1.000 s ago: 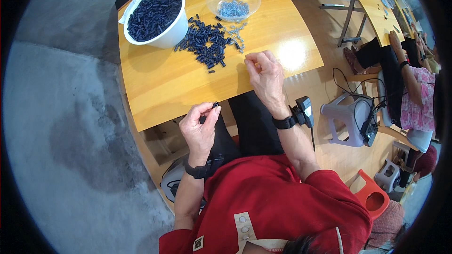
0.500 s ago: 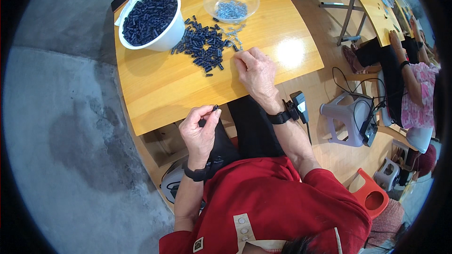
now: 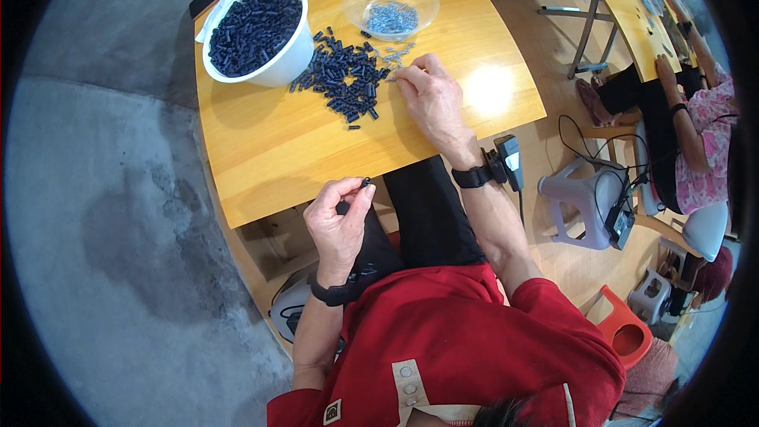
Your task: Sorting and joining small black plastic parts by hand.
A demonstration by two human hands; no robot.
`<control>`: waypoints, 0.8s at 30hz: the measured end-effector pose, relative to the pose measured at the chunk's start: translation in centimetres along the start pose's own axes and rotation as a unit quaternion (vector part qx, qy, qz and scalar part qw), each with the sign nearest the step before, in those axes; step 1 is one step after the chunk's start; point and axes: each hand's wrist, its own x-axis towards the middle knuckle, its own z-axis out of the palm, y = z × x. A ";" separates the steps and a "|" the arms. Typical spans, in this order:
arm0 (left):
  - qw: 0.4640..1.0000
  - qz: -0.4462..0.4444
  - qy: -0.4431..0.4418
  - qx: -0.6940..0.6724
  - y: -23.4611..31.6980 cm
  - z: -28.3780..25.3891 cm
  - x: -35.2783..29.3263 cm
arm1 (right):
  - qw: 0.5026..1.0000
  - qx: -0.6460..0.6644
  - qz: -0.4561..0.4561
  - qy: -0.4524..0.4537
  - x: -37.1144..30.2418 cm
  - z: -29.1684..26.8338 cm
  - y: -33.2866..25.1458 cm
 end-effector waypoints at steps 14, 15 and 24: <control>1.000 -0.003 0.007 0.002 -0.6 -0.6 -0.2 | 0.997 0.020 0.055 0.042 -0.8 -2.9 0.3; 1.000 0.000 0.005 0.005 -0.5 -0.6 -0.2 | 0.997 0.020 0.056 0.042 -0.9 -3.0 0.3; 0.999 0.005 0.034 -0.008 -0.4 0.0 0.1 | 0.996 -0.007 0.084 0.009 -0.5 -3.5 0.4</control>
